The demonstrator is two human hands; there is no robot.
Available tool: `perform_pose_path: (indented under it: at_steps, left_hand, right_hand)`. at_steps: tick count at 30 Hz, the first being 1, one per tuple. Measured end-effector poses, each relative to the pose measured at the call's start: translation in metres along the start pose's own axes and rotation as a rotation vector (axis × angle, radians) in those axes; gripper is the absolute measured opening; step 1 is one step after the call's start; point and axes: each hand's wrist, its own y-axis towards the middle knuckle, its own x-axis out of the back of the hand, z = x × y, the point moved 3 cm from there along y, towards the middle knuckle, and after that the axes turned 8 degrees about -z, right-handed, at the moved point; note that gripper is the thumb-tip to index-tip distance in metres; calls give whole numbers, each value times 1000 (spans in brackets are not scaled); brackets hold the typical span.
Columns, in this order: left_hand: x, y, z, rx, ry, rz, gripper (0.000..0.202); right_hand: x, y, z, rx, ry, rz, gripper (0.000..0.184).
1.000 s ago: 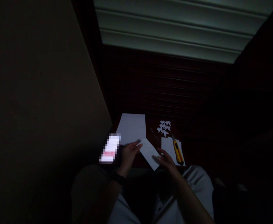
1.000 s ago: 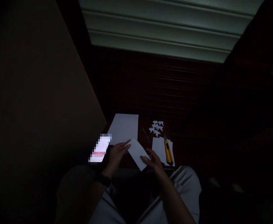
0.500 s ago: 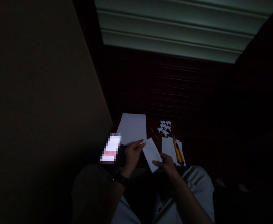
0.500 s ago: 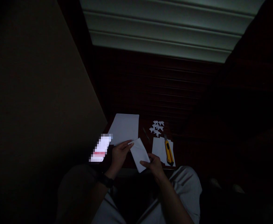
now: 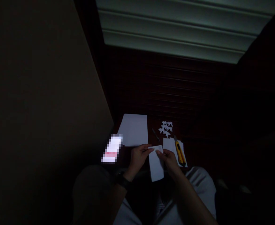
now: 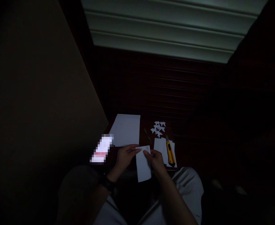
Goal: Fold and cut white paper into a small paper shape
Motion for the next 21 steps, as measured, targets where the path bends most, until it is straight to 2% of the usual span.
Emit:
perform_pose_path:
  at_steps: [4, 11, 21]
  left_hand:
    - [1, -2, -2, -7, 14, 8, 27]
    - [1, -3, -1, -22, 35, 18, 31]
    - [0, -3, -2, -5, -6, 20, 29]
  right_hand:
    - [-1, -6, -2, -20, 41, 27, 30]
    - [2, -7, -4, -20, 52, -42, 26]
    - [2, -7, -5, -37, 76, -61, 27]
